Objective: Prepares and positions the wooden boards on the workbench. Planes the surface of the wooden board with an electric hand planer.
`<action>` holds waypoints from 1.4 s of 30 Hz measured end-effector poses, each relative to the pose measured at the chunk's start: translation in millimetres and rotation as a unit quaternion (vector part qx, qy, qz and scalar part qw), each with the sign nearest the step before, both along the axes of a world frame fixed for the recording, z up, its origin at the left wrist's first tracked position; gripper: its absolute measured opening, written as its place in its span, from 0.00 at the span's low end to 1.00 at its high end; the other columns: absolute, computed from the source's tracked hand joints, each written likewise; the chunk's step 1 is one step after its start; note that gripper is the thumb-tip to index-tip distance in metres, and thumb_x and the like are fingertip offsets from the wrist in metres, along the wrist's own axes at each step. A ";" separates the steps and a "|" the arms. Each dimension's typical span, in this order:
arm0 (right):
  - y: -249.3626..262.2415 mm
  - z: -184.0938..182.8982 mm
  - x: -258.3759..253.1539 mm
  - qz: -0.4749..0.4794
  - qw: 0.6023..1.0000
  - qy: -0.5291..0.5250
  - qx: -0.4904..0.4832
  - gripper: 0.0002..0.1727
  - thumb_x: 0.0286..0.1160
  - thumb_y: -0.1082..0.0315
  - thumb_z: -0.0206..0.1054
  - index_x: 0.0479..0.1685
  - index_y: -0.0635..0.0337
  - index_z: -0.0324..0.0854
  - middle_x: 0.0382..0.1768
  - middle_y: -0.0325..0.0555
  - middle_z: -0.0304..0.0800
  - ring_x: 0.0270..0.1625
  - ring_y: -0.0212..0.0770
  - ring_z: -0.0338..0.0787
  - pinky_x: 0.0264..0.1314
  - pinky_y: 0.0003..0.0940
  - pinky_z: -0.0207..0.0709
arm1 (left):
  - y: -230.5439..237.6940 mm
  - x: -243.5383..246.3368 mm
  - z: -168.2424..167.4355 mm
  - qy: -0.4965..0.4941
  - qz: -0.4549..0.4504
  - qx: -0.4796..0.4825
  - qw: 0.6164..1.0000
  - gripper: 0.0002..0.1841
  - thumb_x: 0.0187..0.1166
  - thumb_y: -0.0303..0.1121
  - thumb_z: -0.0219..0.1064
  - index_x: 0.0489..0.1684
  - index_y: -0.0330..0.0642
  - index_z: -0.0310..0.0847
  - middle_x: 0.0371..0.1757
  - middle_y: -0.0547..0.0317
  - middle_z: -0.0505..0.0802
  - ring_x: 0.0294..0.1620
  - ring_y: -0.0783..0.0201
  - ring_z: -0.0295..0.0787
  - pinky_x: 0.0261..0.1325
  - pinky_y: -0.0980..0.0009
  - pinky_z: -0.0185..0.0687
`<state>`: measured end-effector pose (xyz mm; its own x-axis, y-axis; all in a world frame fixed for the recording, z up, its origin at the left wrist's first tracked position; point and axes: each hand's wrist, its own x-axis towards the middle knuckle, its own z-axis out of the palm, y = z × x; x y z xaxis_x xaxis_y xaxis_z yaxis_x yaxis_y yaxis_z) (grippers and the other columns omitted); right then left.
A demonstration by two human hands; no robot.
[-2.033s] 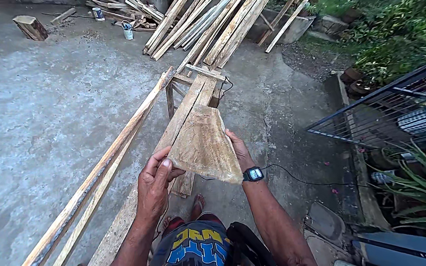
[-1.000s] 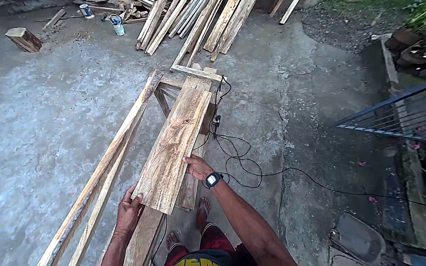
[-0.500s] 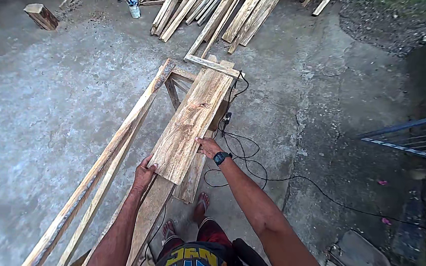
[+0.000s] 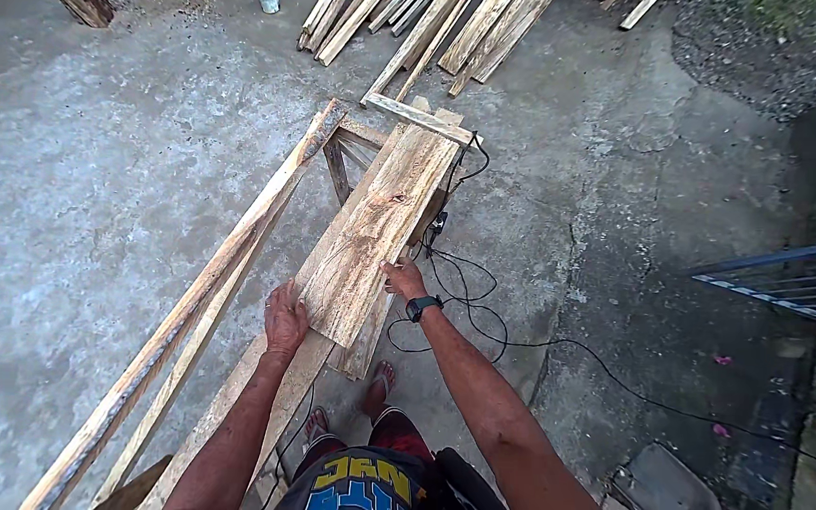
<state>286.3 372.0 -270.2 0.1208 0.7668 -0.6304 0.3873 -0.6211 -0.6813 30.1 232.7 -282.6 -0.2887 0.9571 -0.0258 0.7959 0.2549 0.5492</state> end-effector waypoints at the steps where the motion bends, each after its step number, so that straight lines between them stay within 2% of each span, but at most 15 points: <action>1: -8.0 3.9 -2.1 0.021 0.996 -0.071 0.051 0.40 0.79 0.52 0.72 0.85 0.65 0.64 0.75 0.65 0.78 0.73 0.57 0.83 0.76 0.51 0.77 | -5.4 8.7 -1.0 0.047 -0.020 0.011 0.999 0.28 0.84 0.37 0.53 0.84 0.38 0.72 0.82 0.40 0.78 0.85 0.38 0.70 0.86 0.42 0.62; 5: -30.6 -7.4 -17.0 0.204 0.893 -0.263 0.302 0.37 0.84 0.57 0.61 0.89 0.68 0.59 0.89 0.63 0.61 0.93 0.60 0.56 0.95 0.54 0.48 | -11.3 50.5 -9.0 0.161 -0.123 -0.053 0.978 0.34 0.89 0.50 0.41 0.92 0.43 0.60 0.93 0.42 0.64 0.94 0.40 0.53 0.92 0.37 0.43; 6: -34.2 -11.7 -23.5 0.260 0.868 -0.276 0.319 0.37 0.87 0.55 0.56 0.91 0.67 0.57 0.91 0.60 0.57 0.96 0.57 0.51 0.97 0.54 0.43 | -11.4 59.7 -15.4 0.185 -0.132 -0.065 0.972 0.37 0.89 0.54 0.37 0.94 0.43 0.57 0.94 0.42 0.60 0.95 0.39 0.49 0.92 0.33 0.38; 9: -29.7 -23.7 -37.5 0.358 0.828 -0.313 0.298 0.38 0.91 0.47 0.43 0.94 0.61 0.52 0.95 0.54 0.49 0.98 0.53 0.42 0.98 0.54 0.33 | 0.0 80.4 -28.8 0.225 -0.112 -0.054 0.966 0.43 0.87 0.63 0.30 0.95 0.41 0.53 0.95 0.40 0.57 0.95 0.36 0.47 0.90 0.28 0.34; 12: -25.8 -38.0 -41.4 0.375 0.804 -0.338 0.313 0.42 0.89 0.43 0.40 0.94 0.65 0.49 0.95 0.59 0.46 0.97 0.58 0.40 0.98 0.58 0.29 | 14.5 83.8 -28.0 0.219 -0.097 -0.057 0.969 0.44 0.86 0.63 0.31 0.95 0.41 0.52 0.95 0.39 0.57 0.95 0.37 0.48 0.90 0.30 0.36; 20: -24.6 -49.7 -37.9 0.354 0.785 -0.352 0.367 0.43 0.87 0.40 0.39 0.94 0.62 0.54 0.94 0.57 0.50 0.97 0.60 0.44 0.97 0.61 0.32 | 23.6 86.8 -37.6 0.225 -0.057 -0.024 0.973 0.43 0.81 0.64 0.38 0.94 0.48 0.59 0.94 0.44 0.62 0.95 0.41 0.50 0.91 0.32 0.35; 26: -24.1 -52.8 -40.0 0.310 0.798 -0.350 0.380 0.44 0.85 0.36 0.42 0.92 0.57 0.60 0.93 0.54 0.56 0.96 0.59 0.48 0.97 0.60 0.34 | 22.6 84.8 -43.6 0.199 -0.026 0.019 0.979 0.38 0.81 0.61 0.43 0.90 0.54 0.66 0.91 0.48 0.68 0.94 0.45 0.56 0.92 0.37 0.38; 28: -25.1 -56.6 -41.3 0.236 0.819 -0.334 0.404 0.46 0.82 0.35 0.48 0.91 0.61 0.61 0.91 0.61 0.57 0.95 0.65 0.50 0.96 0.62 0.36 | 24.3 82.9 -44.5 0.180 -0.014 0.047 0.982 0.36 0.81 0.56 0.43 0.88 0.51 0.70 0.88 0.44 0.72 0.92 0.43 0.59 0.92 0.38 0.41; 30: -36.7 -54.1 -40.4 0.130 0.875 -0.297 0.360 0.49 0.80 0.37 0.52 0.91 0.68 0.56 0.91 0.68 0.54 0.94 0.67 0.49 0.96 0.62 0.39 | 21.2 83.2 -45.9 0.163 0.006 0.071 0.984 0.35 0.82 0.53 0.44 0.86 0.47 0.71 0.86 0.40 0.74 0.90 0.39 0.62 0.92 0.38 0.44; 32: -59.7 -41.2 -37.2 0.017 0.945 -0.208 0.253 0.53 0.78 0.40 0.60 0.93 0.71 0.46 0.91 0.71 0.49 0.94 0.64 0.53 0.94 0.56 0.50 | 17.7 82.0 -43.4 0.154 0.036 0.077 0.984 0.34 0.81 0.50 0.46 0.86 0.44 0.70 0.86 0.37 0.73 0.89 0.37 0.63 0.91 0.37 0.47; 34: -99.4 -27.0 -38.9 -0.008 0.986 -0.076 0.145 0.54 0.79 0.45 0.65 0.94 0.69 0.40 0.87 0.72 0.57 0.87 0.63 0.66 0.87 0.55 0.65 | 7.2 63.8 -34.2 0.135 0.089 0.021 0.987 0.35 0.81 0.50 0.48 0.87 0.43 0.69 0.87 0.39 0.73 0.90 0.37 0.60 0.89 0.35 0.46; 35: -122.8 -25.7 -40.5 0.001 0.995 -0.014 0.099 0.50 0.78 0.48 0.67 0.93 0.67 0.48 0.82 0.69 0.68 0.79 0.59 0.77 0.79 0.54 0.75 | -2.9 49.5 -31.9 0.111 0.107 -0.016 0.988 0.35 0.81 0.51 0.48 0.86 0.43 0.70 0.87 0.42 0.73 0.91 0.38 0.59 0.89 0.35 0.46; 37: -156.6 -27.7 -48.7 -0.004 0.996 0.092 0.014 0.35 0.79 0.54 0.70 0.82 0.64 0.69 0.70 0.62 0.82 0.68 0.53 0.87 0.71 0.53 0.81 | -26.7 21.9 -33.8 0.061 0.091 -0.035 0.993 0.34 0.81 0.52 0.50 0.83 0.41 0.74 0.85 0.44 0.77 0.90 0.37 0.61 0.90 0.38 0.50; 40: -162.8 -16.8 -65.4 -0.119 0.978 0.167 -0.035 0.21 0.82 0.65 0.69 0.70 0.68 0.80 0.60 0.61 0.89 0.59 0.52 0.90 0.62 0.52 0.85 | -35.8 0.7 -30.8 -0.036 0.045 -0.002 0.998 0.29 0.78 0.48 0.61 0.74 0.40 0.82 0.82 0.40 0.79 0.88 0.35 0.63 0.90 0.42 0.52; 42: -160.4 1.3 -73.3 -0.201 0.957 0.207 -0.045 0.17 0.84 0.70 0.66 0.66 0.71 0.80 0.55 0.62 0.88 0.51 0.50 0.90 0.53 0.47 0.86 | -26.3 -7.6 -14.5 -0.129 0.057 0.001 0.990 0.22 0.78 0.39 0.65 0.67 0.38 0.85 0.74 0.41 0.85 0.83 0.41 0.73 0.88 0.48 0.61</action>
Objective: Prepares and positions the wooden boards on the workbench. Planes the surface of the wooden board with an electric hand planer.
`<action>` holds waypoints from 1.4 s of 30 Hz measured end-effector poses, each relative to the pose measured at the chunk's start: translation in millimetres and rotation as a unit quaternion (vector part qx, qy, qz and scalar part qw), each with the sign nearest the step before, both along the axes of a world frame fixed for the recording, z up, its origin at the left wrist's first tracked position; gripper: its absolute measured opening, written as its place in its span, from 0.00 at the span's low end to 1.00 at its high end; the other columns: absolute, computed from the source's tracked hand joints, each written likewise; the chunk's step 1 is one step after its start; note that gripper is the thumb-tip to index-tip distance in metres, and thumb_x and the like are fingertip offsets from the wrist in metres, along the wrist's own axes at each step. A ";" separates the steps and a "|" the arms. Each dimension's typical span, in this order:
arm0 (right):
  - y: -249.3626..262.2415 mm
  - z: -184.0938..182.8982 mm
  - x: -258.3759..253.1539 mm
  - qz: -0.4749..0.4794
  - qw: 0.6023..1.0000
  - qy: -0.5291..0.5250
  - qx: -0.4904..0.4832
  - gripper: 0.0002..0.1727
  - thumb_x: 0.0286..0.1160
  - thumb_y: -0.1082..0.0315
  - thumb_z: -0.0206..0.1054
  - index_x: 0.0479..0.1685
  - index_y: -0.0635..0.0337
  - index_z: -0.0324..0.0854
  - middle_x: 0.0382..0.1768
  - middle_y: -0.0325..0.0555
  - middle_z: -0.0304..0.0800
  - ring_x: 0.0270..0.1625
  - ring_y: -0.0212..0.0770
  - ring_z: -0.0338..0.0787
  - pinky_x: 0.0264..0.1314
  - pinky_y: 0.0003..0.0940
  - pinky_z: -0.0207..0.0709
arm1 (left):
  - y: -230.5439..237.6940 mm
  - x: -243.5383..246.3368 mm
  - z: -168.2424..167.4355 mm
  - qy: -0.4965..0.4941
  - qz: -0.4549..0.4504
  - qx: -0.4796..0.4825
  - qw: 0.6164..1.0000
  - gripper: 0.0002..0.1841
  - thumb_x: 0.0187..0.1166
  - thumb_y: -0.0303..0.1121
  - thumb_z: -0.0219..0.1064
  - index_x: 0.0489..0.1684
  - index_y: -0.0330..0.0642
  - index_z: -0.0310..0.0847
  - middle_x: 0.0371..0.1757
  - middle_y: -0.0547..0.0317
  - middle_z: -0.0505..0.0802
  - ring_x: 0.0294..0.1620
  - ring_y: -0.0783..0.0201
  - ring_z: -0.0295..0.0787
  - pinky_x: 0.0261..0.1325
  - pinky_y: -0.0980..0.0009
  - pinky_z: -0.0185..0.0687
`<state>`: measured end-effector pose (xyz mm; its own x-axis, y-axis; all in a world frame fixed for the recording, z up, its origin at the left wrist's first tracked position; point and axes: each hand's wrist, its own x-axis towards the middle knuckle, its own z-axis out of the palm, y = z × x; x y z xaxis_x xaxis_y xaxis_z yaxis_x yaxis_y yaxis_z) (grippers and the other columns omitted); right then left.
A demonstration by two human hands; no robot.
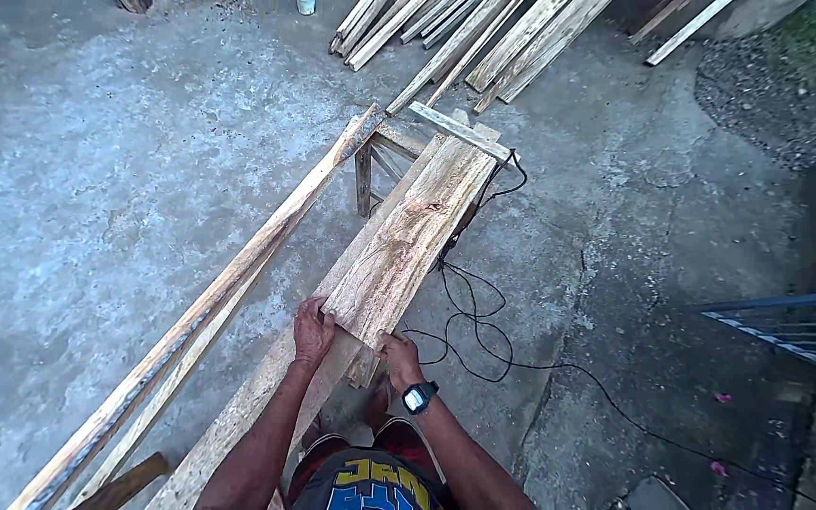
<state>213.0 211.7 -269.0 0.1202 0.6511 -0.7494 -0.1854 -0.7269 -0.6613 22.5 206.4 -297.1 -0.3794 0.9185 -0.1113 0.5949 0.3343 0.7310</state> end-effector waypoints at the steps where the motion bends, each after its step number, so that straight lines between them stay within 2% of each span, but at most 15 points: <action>1: -0.2 11.3 -0.5 -0.032 0.999 0.023 0.005 0.17 0.85 0.71 0.65 0.66 0.71 0.79 0.53 0.61 0.88 0.48 0.49 0.91 0.50 0.45 0.88 | 3.9 -1.2 11.9 -0.053 0.009 0.001 0.999 0.21 0.79 0.37 0.66 0.67 0.37 0.84 0.70 0.42 0.87 0.76 0.46 0.80 0.83 0.51 0.70; 4: -4.0 61.0 1.4 -0.111 0.990 0.085 0.035 0.17 0.87 0.70 0.61 0.68 0.70 0.75 0.50 0.59 0.87 0.43 0.48 0.91 0.45 0.42 0.90 | -3.7 5.0 61.3 -0.260 0.033 0.045 0.964 0.24 0.83 0.33 0.66 0.76 0.33 0.75 0.60 0.45 0.92 0.58 0.59 0.92 0.67 0.60 0.85; 5: -3.3 82.0 2.6 -0.132 0.985 0.097 0.056 0.16 0.87 0.70 0.61 0.66 0.70 0.76 0.47 0.58 0.88 0.40 0.48 0.92 0.42 0.42 0.91 | -6.5 9.1 85.3 -0.337 0.031 0.071 0.938 0.27 0.82 0.31 0.65 0.80 0.31 0.70 0.58 0.45 0.92 0.54 0.60 0.93 0.63 0.62 0.87; 6: -1.2 105.3 6.1 -0.149 0.980 0.105 0.084 0.14 0.87 0.69 0.60 0.62 0.70 0.78 0.45 0.58 0.89 0.38 0.47 0.93 0.39 0.41 0.91 | -7.6 14.8 112.4 -0.395 0.015 0.099 0.913 0.29 0.81 0.29 0.65 0.83 0.29 0.66 0.60 0.43 0.91 0.55 0.59 0.92 0.64 0.61 0.88; 8: 3.2 157.6 20.2 -0.162 0.968 0.105 0.157 0.13 0.88 0.66 0.56 0.61 0.66 0.77 0.43 0.54 0.90 0.35 0.43 0.93 0.35 0.37 0.91 | -4.6 31.2 160.8 -0.445 -0.026 0.151 0.882 0.29 0.82 0.26 0.63 0.83 0.27 0.65 0.65 0.41 0.89 0.60 0.58 0.92 0.67 0.61 0.88; 11: 19.8 231.0 46.6 -0.182 0.949 0.093 0.242 0.13 0.92 0.59 0.53 0.60 0.58 0.74 0.40 0.48 0.90 0.32 0.38 0.93 0.34 0.32 0.92 | 15.4 61.5 211.4 -0.472 -0.063 0.207 0.855 0.25 0.83 0.26 0.65 0.79 0.28 0.72 0.62 0.42 0.92 0.58 0.58 0.94 0.67 0.60 0.90; 15: 39.5 282.3 71.0 -0.191 0.942 0.084 0.261 0.16 0.91 0.52 0.54 0.54 0.56 0.74 0.34 0.44 0.89 0.28 0.35 0.91 0.32 0.29 0.90 | 38.5 96.9 254.8 -0.525 -0.026 0.219 0.822 0.26 0.78 0.25 0.72 0.75 0.31 0.75 0.56 0.45 0.95 0.53 0.60 0.96 0.63 0.62 0.91; 17: 45.0 292.2 76.2 -0.193 0.942 0.085 0.262 0.17 0.91 0.51 0.55 0.54 0.56 0.73 0.35 0.44 0.88 0.28 0.34 0.91 0.32 0.27 0.90 | 40.8 107.4 267.5 -0.555 -0.003 0.214 0.804 0.28 0.76 0.24 0.74 0.76 0.30 0.73 0.57 0.43 0.94 0.54 0.60 0.95 0.64 0.62 0.90; 19: 50.4 298.0 76.5 -0.194 0.940 0.084 0.267 0.17 0.91 0.51 0.54 0.53 0.56 0.73 0.35 0.44 0.88 0.28 0.34 0.90 0.31 0.26 0.89 | 38.9 113.5 273.8 -0.569 -0.006 0.223 0.792 0.31 0.75 0.22 0.73 0.79 0.29 0.69 0.62 0.41 0.93 0.60 0.59 0.94 0.69 0.62 0.88; 25: 52.2 299.5 78.2 -0.202 0.940 0.092 0.258 0.18 0.90 0.50 0.55 0.53 0.57 0.74 0.35 0.46 0.88 0.28 0.35 0.90 0.31 0.26 0.88 | 35.4 115.2 273.3 -0.587 -0.032 0.242 0.772 0.33 0.76 0.20 0.71 0.83 0.29 0.65 0.68 0.40 0.90 0.66 0.58 0.92 0.73 0.64 0.86; 29: 49.9 291.5 81.3 -0.199 0.939 0.101 0.261 0.17 0.90 0.51 0.55 0.51 0.57 0.75 0.33 0.46 0.88 0.26 0.35 0.90 0.29 0.26 0.88 | 31.8 114.1 267.6 -0.586 -0.041 0.266 0.764 0.32 0.76 0.19 0.69 0.82 0.23 0.63 0.71 0.35 0.87 0.69 0.56 0.90 0.75 0.64 0.85; 42: 47.4 284.4 80.2 -0.204 0.936 0.120 0.260 0.17 0.91 0.52 0.55 0.51 0.57 0.75 0.33 0.46 0.88 0.26 0.35 0.90 0.28 0.26 0.89 | 30.5 110.8 259.5 -0.599 -0.041 0.264 0.755 0.30 0.77 0.19 0.68 0.81 0.23 0.65 0.69 0.35 0.88 0.67 0.56 0.91 0.72 0.64 0.87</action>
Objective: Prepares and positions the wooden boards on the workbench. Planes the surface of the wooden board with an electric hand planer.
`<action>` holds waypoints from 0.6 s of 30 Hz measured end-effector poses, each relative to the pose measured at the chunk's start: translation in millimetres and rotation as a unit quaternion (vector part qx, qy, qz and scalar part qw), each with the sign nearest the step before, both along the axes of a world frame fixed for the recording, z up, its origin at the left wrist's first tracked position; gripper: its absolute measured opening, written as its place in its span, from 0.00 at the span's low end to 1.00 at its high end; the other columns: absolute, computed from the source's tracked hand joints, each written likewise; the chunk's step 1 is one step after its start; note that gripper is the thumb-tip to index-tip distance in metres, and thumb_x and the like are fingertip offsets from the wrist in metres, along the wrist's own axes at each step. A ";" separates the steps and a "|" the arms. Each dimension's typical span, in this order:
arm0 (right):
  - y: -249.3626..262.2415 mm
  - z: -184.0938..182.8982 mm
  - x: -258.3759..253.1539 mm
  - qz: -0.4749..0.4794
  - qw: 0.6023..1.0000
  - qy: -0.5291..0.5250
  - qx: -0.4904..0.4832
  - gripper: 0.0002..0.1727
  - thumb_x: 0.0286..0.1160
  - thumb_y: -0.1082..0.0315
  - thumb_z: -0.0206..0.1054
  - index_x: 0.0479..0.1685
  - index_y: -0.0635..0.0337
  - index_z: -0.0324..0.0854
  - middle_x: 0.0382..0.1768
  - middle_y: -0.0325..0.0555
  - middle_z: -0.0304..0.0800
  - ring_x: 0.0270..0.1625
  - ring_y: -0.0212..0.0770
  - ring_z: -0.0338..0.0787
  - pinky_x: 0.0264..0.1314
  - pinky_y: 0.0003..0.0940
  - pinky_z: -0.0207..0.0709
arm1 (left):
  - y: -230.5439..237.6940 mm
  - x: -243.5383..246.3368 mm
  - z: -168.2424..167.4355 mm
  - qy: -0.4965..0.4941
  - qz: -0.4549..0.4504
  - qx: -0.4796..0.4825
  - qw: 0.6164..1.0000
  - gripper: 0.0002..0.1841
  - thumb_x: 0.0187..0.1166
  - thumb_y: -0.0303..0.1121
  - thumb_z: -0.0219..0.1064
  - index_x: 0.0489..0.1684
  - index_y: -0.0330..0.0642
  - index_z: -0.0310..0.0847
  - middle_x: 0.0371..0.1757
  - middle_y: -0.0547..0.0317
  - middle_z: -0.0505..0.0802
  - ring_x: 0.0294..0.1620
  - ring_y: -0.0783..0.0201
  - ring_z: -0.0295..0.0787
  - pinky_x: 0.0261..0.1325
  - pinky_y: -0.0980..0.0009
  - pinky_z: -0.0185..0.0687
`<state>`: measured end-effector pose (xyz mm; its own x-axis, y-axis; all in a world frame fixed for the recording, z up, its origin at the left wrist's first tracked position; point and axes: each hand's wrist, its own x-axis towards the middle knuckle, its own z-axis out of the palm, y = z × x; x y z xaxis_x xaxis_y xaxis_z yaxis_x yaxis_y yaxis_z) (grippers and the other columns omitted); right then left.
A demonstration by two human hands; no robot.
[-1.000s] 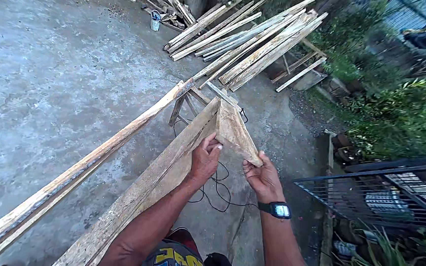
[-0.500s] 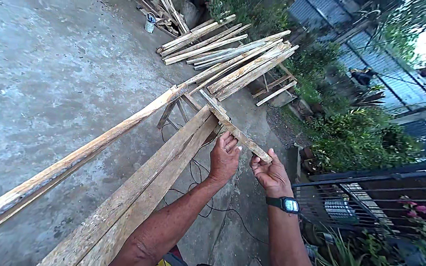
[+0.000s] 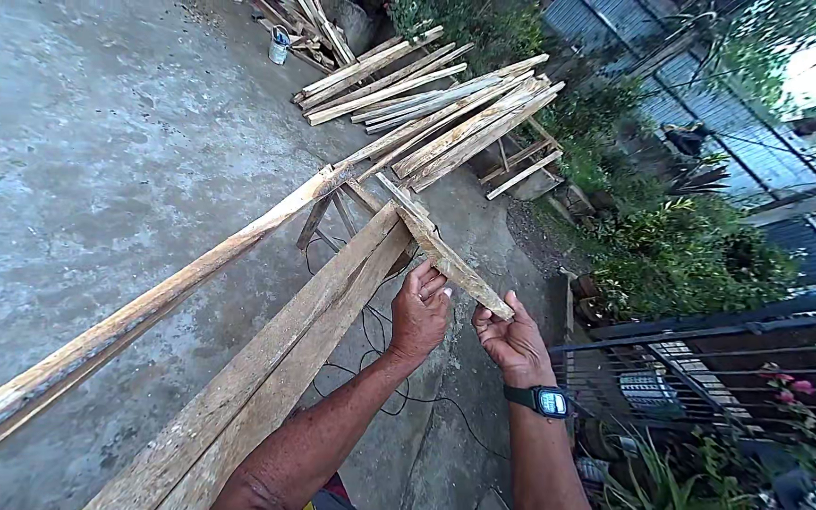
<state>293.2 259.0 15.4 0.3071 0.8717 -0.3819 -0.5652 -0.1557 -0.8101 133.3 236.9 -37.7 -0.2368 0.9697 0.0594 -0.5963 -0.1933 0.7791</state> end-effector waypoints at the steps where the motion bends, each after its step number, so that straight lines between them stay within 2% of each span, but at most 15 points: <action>1: -0.3 -0.3 0.2 0.000 1.000 0.003 -0.001 0.17 0.91 0.52 0.55 0.51 0.58 0.75 0.33 0.46 0.88 0.25 0.35 0.90 0.28 0.27 0.89 | 0.1 -0.2 -0.6 0.001 0.002 0.000 1.000 0.30 0.77 0.19 0.68 0.80 0.23 0.66 0.69 0.35 0.88 0.66 0.56 0.92 0.72 0.64 0.87; 6: -9.1 -7.3 -6.0 0.006 1.000 0.006 -0.014 0.16 0.91 0.54 0.54 0.53 0.58 0.75 0.34 0.48 0.89 0.26 0.37 0.91 0.28 0.29 0.90 | -5.9 -12.3 -6.8 0.041 0.011 0.006 0.999 0.28 0.79 0.27 0.70 0.77 0.22 0.69 0.64 0.36 0.91 0.63 0.58 0.93 0.70 0.65 0.88; 9: -26.8 -35.1 -14.8 0.034 0.998 -0.009 -0.045 0.16 0.92 0.57 0.51 0.59 0.59 0.75 0.40 0.51 0.90 0.29 0.40 0.92 0.30 0.32 0.90 | -17.4 -33.6 -28.5 0.097 0.010 -0.051 0.994 0.26 0.79 0.29 0.71 0.72 0.23 0.73 0.58 0.40 0.93 0.55 0.60 0.95 0.63 0.64 0.91; 12: -47.8 -89.2 -22.4 0.071 0.992 -0.009 -0.105 0.17 0.92 0.61 0.53 0.65 0.64 0.75 0.46 0.57 0.91 0.35 0.45 0.94 0.35 0.38 0.92 | -26.9 -62.8 -74.6 0.124 -0.010 -0.141 0.982 0.18 0.81 0.25 0.69 0.65 0.25 0.78 0.51 0.43 0.94 0.43 0.58 0.97 0.51 0.62 0.97; 15: -55.0 -150.8 -40.7 0.090 0.981 -0.022 -0.171 0.17 0.88 0.65 0.60 0.65 0.70 0.78 0.48 0.61 0.91 0.41 0.51 0.95 0.42 0.44 0.92 | -33.7 -98.9 -127.1 0.172 -0.038 -0.200 0.964 0.16 0.83 0.24 0.66 0.65 0.28 0.81 0.49 0.45 0.95 0.41 0.59 0.97 0.48 0.63 0.97; 18: -55.4 -200.0 -64.7 0.139 0.967 -0.058 -0.204 0.15 0.87 0.67 0.62 0.62 0.72 0.78 0.46 0.59 0.91 0.42 0.49 0.94 0.46 0.45 0.92 | -35.6 -132.9 -179.7 0.260 -0.046 -0.226 0.938 0.16 0.85 0.28 0.65 0.67 0.34 0.84 0.49 0.51 0.96 0.41 0.65 0.95 0.47 0.68 0.92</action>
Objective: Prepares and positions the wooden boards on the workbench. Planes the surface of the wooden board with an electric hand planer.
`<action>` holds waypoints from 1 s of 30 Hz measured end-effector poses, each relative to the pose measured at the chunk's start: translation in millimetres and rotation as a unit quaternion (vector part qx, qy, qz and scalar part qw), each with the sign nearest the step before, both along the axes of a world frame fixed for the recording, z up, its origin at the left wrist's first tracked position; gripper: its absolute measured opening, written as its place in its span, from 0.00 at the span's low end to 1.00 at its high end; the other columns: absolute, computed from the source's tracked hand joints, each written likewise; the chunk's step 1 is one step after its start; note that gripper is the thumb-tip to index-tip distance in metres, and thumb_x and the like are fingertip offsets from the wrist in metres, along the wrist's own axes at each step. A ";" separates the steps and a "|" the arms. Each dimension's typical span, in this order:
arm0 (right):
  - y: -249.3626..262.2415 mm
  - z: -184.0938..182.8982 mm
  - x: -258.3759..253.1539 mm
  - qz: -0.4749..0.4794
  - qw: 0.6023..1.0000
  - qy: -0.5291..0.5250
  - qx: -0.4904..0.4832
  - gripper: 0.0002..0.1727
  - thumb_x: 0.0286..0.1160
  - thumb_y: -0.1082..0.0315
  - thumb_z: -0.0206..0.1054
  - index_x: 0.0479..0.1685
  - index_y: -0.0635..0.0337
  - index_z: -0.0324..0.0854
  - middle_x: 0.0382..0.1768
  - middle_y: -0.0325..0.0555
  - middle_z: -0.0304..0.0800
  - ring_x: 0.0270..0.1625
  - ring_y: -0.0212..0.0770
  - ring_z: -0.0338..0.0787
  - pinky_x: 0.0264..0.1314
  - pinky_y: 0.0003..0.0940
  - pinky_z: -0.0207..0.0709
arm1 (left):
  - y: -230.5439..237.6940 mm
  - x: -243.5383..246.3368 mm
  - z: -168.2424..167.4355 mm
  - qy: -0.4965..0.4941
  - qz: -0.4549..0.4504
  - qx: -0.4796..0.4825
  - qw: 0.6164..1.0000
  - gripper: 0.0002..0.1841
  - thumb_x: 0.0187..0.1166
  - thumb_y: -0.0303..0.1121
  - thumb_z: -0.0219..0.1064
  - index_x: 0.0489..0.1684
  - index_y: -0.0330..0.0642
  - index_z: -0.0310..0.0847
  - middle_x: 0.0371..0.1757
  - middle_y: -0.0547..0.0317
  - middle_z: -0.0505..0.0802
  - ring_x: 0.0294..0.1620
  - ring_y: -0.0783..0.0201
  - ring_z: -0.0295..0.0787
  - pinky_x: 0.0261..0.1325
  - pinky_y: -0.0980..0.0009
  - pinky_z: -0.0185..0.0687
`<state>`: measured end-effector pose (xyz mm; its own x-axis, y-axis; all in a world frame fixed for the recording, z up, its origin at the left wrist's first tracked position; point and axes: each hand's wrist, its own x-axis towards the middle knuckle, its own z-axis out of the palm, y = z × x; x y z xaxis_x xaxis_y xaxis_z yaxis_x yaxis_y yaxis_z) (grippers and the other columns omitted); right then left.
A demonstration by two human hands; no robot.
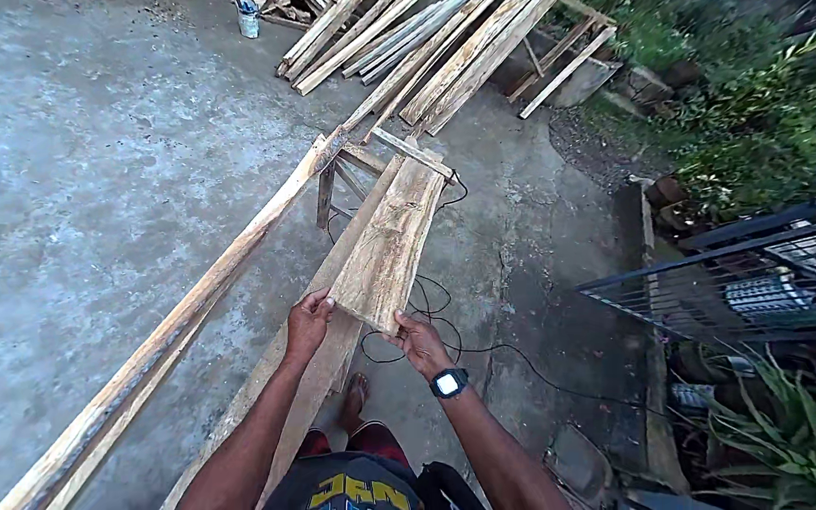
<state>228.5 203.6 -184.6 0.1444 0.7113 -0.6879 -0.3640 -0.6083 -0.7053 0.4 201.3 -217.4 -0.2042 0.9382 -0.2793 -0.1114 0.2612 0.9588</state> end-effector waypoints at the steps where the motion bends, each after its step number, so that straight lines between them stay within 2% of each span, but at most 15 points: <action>1: 1.6 -12.0 -7.0 0.020 1.000 -0.009 -0.007 0.15 0.87 0.67 0.62 0.61 0.72 0.79 0.44 0.59 0.92 0.41 0.49 0.94 0.46 0.45 0.92 | 1.0 -10.4 -15.6 0.030 -0.005 -0.001 1.000 0.15 0.85 0.30 0.66 0.66 0.36 0.86 0.51 0.53 0.96 0.43 0.67 0.94 0.50 0.69 0.90; 3: 5.7 -32.4 -17.1 0.051 0.998 -0.027 -0.026 0.14 0.87 0.67 0.63 0.59 0.72 0.79 0.44 0.59 0.92 0.40 0.48 0.94 0.46 0.44 0.92 | 3.7 -27.4 -43.7 0.085 -0.020 -0.005 0.996 0.15 0.84 0.32 0.68 0.65 0.41 0.89 0.59 0.53 0.95 0.54 0.66 0.93 0.62 0.67 0.87; 4: 8.1 -41.3 -20.5 0.064 0.996 -0.040 -0.037 0.15 0.87 0.67 0.63 0.59 0.72 0.79 0.45 0.59 0.91 0.41 0.48 0.94 0.47 0.44 0.91 | 5.3 -32.8 -54.5 0.115 -0.027 -0.011 0.993 0.15 0.83 0.32 0.68 0.64 0.43 0.90 0.62 0.52 0.93 0.57 0.63 0.91 0.65 0.64 0.86; 7: 15.5 -65.2 -26.7 0.122 0.985 -0.102 -0.061 0.18 0.88 0.63 0.64 0.61 0.72 0.80 0.50 0.61 0.90 0.44 0.47 0.93 0.49 0.42 0.89 | 9.6 -40.3 -73.3 0.206 -0.039 -0.038 0.977 0.14 0.82 0.35 0.69 0.61 0.49 0.92 0.64 0.51 0.90 0.59 0.60 0.89 0.66 0.61 0.83; 10: 20.4 -88.0 -25.8 0.207 0.956 -0.202 -0.059 0.18 0.87 0.60 0.66 0.55 0.71 0.83 0.48 0.60 0.92 0.44 0.47 0.94 0.52 0.43 0.88 | 10.3 -39.7 -81.9 0.292 -0.058 -0.065 0.952 0.14 0.83 0.39 0.68 0.61 0.53 0.93 0.64 0.53 0.91 0.67 0.55 0.86 0.74 0.55 0.77; 12: 22.6 -90.8 -27.5 0.216 0.950 -0.215 -0.064 0.18 0.87 0.60 0.65 0.56 0.72 0.82 0.48 0.61 0.91 0.44 0.47 0.93 0.51 0.44 0.88 | 11.1 -38.5 -83.4 0.323 -0.063 -0.061 0.942 0.13 0.83 0.39 0.67 0.59 0.52 0.94 0.64 0.51 0.91 0.69 0.51 0.83 0.77 0.53 0.73; 16: 16.1 -87.8 -37.9 0.154 0.965 -0.194 -0.086 0.18 0.90 0.62 0.62 0.61 0.72 0.79 0.50 0.63 0.88 0.43 0.50 0.91 0.49 0.45 0.87 | 7.5 -33.4 -83.3 0.326 -0.061 -0.078 0.940 0.13 0.83 0.38 0.66 0.59 0.51 0.93 0.65 0.50 0.90 0.71 0.49 0.82 0.78 0.53 0.72; 20: 12.4 -91.5 -45.4 0.108 0.975 -0.185 -0.056 0.15 0.91 0.64 0.60 0.55 0.71 0.79 0.42 0.60 0.86 0.35 0.46 0.88 0.40 0.42 0.86 | 9.7 -30.3 -82.0 0.329 -0.054 -0.083 0.939 0.14 0.83 0.38 0.66 0.60 0.50 0.93 0.67 0.49 0.89 0.71 0.48 0.81 0.78 0.52 0.72; 23: 12.7 -90.5 -50.0 0.098 0.978 -0.178 -0.057 0.15 0.90 0.65 0.60 0.56 0.72 0.78 0.41 0.59 0.86 0.34 0.46 0.87 0.38 0.41 0.85 | 7.6 -26.7 -79.1 0.344 -0.049 -0.110 0.931 0.15 0.85 0.41 0.63 0.62 0.52 0.92 0.69 0.48 0.88 0.72 0.47 0.80 0.79 0.52 0.71; 25: 13.3 -89.1 -49.7 0.094 0.979 -0.174 -0.056 0.15 0.89 0.66 0.61 0.58 0.72 0.78 0.43 0.60 0.87 0.36 0.46 0.89 0.40 0.41 0.87 | 4.1 -20.9 -71.0 0.362 -0.050 -0.123 0.923 0.18 0.85 0.41 0.62 0.68 0.50 0.88 0.71 0.46 0.86 0.74 0.45 0.79 0.80 0.51 0.69; 27: 10.8 -89.1 -50.6 0.100 0.974 -0.198 -0.039 0.15 0.89 0.66 0.62 0.59 0.72 0.79 0.46 0.62 0.88 0.40 0.49 0.90 0.43 0.45 0.86 | -11.2 -17.8 -55.8 0.346 -0.070 -0.131 0.926 0.25 0.85 0.39 0.61 0.81 0.43 0.76 0.77 0.40 0.81 0.80 0.43 0.75 0.85 0.51 0.67; 28: 9.7 -87.6 -48.8 0.114 0.970 -0.214 -0.031 0.16 0.90 0.66 0.60 0.61 0.72 0.78 0.50 0.64 0.87 0.44 0.51 0.90 0.47 0.47 0.86 | -24.9 -16.7 -47.3 0.330 -0.074 -0.120 0.933 0.27 0.85 0.38 0.61 0.83 0.41 0.72 0.79 0.39 0.80 0.82 0.44 0.74 0.86 0.51 0.66; 30: 3.8 -82.9 -43.4 0.162 0.953 -0.254 -0.017 0.20 0.92 0.64 0.56 0.70 0.72 0.74 0.58 0.68 0.85 0.51 0.55 0.91 0.52 0.52 0.87 | -70.9 -19.7 -34.4 0.308 -0.063 -0.071 0.947 0.25 0.84 0.34 0.60 0.81 0.41 0.75 0.79 0.42 0.82 0.83 0.48 0.74 0.87 0.55 0.66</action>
